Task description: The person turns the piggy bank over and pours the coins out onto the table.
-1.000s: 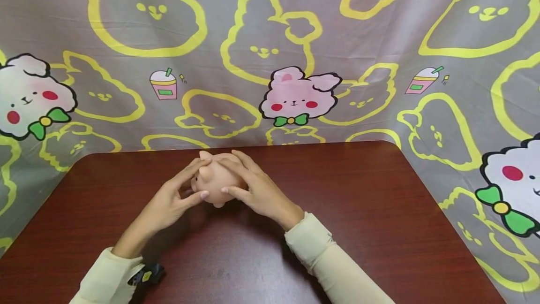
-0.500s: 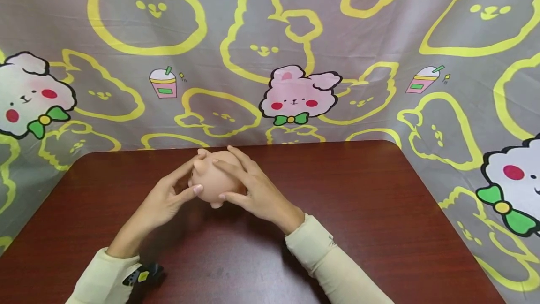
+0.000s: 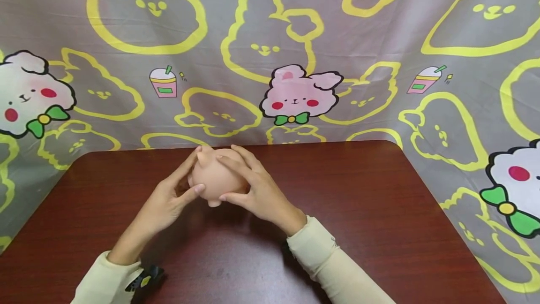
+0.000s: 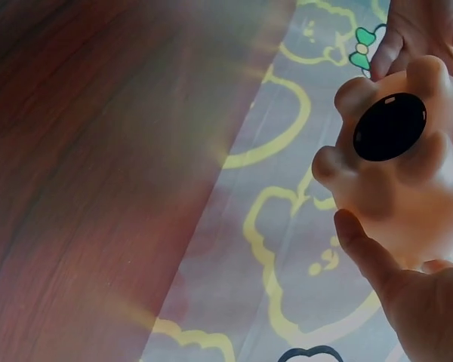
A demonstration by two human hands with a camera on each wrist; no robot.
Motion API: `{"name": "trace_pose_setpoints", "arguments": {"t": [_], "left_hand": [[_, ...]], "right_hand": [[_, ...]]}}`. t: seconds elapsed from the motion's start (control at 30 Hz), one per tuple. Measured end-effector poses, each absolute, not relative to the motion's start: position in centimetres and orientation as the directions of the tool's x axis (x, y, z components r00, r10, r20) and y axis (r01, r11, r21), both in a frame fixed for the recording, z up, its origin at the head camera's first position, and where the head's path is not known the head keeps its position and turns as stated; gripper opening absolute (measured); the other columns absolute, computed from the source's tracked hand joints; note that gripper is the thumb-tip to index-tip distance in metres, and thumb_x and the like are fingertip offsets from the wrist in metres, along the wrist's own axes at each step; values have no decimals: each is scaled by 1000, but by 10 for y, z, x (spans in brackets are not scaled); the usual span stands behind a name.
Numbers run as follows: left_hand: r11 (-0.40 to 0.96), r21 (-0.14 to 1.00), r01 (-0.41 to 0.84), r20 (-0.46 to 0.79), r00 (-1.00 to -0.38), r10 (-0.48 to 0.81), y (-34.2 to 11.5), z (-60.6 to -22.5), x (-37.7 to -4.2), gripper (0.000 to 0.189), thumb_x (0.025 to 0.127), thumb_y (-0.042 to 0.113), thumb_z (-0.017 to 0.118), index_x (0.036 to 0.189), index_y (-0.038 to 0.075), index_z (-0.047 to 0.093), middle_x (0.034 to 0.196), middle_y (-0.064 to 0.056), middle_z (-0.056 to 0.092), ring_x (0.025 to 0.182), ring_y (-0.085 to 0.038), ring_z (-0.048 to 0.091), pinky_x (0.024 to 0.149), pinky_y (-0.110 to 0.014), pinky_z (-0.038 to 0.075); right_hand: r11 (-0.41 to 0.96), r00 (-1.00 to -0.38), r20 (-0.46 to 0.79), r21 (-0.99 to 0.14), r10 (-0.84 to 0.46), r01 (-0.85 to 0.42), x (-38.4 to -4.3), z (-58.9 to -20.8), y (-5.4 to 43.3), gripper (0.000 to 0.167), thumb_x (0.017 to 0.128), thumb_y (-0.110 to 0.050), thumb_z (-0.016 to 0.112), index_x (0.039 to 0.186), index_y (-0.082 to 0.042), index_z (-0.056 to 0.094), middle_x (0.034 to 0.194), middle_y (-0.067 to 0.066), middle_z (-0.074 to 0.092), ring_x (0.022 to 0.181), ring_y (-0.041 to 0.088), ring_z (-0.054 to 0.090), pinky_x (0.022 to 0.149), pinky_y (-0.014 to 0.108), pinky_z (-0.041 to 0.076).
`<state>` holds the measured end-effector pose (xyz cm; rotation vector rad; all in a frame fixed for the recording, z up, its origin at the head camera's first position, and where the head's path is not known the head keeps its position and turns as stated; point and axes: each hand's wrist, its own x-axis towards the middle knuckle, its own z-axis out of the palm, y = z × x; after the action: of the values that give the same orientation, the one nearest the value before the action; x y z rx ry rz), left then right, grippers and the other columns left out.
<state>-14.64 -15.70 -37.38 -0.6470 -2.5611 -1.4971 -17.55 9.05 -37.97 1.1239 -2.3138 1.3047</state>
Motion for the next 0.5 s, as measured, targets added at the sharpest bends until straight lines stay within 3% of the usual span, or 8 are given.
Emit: {"name": "trace_pose_setpoints", "arguments": {"t": [0.07, 0.2, 0.4, 0.5], "left_hand": [[427, 791, 438, 328, -893, 309, -155, -373, -145, 84, 99, 11, 72, 167, 30, 26, 170, -13, 34, 129, -39, 63, 95, -46, 59], [399, 763, 508, 392, -855, 339, -151, -374, -143, 91, 94, 3, 76, 167, 25, 27, 173, -14, 25, 137, -40, 55, 99, -48, 57], [433, 687, 584, 449, -809, 379, -146, -376, -142, 90, 87, 8, 85, 163, 24, 39, 174, -13, 21, 139, -36, 51, 86, -38, 61], [449, 676, 584, 452, -810, 373, -143, -375, -141, 89, 84, 11, 88, 161, 25, 44, 174, -13, 22, 134, -36, 55, 81, -34, 61]], "right_hand": [[294, -689, 539, -641, -484, -709, -175, -378, 90, 77, 82, -15, 91, 150, -16, 55, 163, 13, 40, 149, 32, 42, 110, 52, 51], [294, -742, 488, -705, -459, -645, -173, -375, 89, 78, 85, -14, 88, 153, -19, 52, 164, 12, 39, 147, 33, 45, 100, 45, 57], [260, -821, 394, -813, -413, -521, -169, -367, 91, 72, 92, -15, 82, 156, -24, 50, 162, 8, 41, 131, 35, 56, 77, 33, 64], [271, -828, 383, -816, -409, -511, -168, -364, 93, 71, 93, -15, 81, 156, -24, 50, 160, 7, 43, 128, 33, 56, 76, 32, 64]]}}
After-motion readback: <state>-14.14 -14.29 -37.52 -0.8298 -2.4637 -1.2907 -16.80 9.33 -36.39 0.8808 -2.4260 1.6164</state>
